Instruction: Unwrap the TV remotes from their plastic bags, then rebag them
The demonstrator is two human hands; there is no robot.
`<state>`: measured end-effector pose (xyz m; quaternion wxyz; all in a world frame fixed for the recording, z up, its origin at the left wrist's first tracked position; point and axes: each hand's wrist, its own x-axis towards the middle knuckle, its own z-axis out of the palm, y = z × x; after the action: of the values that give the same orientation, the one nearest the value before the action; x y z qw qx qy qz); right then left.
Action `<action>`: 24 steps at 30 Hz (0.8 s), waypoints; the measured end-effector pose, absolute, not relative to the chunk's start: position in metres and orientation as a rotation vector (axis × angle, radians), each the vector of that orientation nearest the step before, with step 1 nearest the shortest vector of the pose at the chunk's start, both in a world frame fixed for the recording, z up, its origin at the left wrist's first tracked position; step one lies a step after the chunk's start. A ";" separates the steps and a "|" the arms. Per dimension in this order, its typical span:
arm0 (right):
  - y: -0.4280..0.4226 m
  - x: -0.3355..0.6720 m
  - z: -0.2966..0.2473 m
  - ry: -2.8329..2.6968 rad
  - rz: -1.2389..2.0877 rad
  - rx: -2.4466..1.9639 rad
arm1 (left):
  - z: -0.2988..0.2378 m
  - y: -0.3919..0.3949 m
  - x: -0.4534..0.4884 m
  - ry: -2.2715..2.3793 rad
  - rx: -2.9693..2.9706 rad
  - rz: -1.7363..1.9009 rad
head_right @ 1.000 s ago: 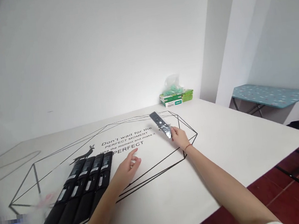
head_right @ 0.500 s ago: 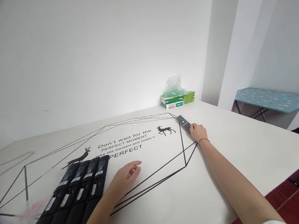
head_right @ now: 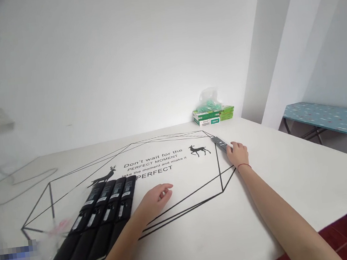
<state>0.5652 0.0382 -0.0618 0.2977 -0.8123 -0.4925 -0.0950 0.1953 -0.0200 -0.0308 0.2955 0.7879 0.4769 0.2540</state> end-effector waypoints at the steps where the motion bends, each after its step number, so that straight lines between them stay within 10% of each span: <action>1: 0.035 0.560 -0.061 -1.317 -0.267 -2.138 | -0.030 -0.021 0.196 1.256 2.098 0.695; 24: -0.059 0.243 -0.040 -2.548 0.161 -0.827 | 0.020 -0.013 0.124 1.759 1.902 1.228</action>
<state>0.2434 -0.0593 -0.0404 0.2270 -0.3000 -0.9247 0.0584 0.1245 -0.0131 0.0205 0.1371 0.6572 0.6077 0.4243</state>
